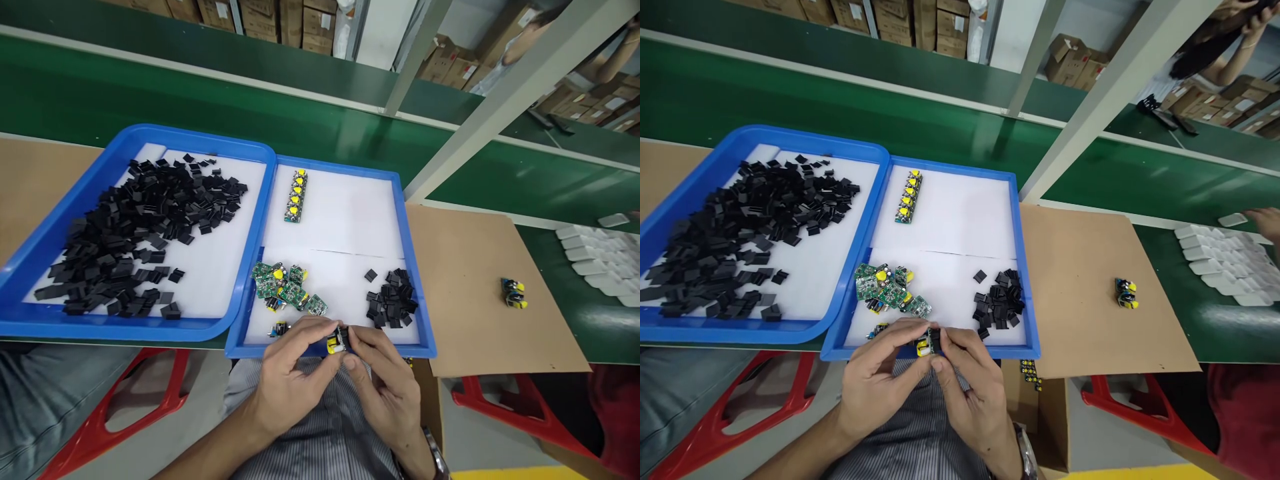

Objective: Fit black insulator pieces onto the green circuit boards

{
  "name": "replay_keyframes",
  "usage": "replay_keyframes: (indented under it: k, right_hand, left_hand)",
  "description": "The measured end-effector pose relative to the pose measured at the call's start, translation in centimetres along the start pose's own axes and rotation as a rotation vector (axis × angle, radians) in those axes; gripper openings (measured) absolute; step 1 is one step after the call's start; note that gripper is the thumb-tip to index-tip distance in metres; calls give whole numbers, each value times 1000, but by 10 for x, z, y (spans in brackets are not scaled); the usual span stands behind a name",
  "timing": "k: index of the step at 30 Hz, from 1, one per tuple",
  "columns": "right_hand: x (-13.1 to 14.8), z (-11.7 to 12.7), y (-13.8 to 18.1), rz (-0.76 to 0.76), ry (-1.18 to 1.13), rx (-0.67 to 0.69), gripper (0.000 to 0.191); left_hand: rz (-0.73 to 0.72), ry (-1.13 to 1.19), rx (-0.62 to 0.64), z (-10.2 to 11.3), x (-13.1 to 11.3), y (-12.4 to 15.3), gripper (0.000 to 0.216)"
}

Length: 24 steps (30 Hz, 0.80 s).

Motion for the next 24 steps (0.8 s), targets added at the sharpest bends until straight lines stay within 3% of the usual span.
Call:
replay_keyframes:
  k: [7, 13, 19, 22, 24]
  right_hand:
    - [1, -4, -3, 46, -1, -1, 56]
    - [1, -6, -13, 12, -23, 153, 48]
    - [6, -3, -18, -11, -89, -43, 36]
    - [-10, 28, -27, -91, 21, -176, 26]
    - [-31, 76, -34, -223, 137, -348, 17]
  left_hand:
    - [-15, -52, 50, 4, 0, -2, 50]
    - [-5, -99, 46, 7, 6, -1, 47]
    - [-79, -237, 129, 3, 1, -6, 40]
    - [-151, -344, 194, 0, -1, -12, 45]
    - [-183, -385, 184, 3, 0, -16, 47]
Point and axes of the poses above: each hand's wrist, its own y-axis away from the middle knuckle, its own z-axis out of the back of the hand, x = y × z, the point moved 3 cm from there along -y, towards the middle knuckle, and after that the axes turned 8 degrees about -z, right-handed, at the moved point
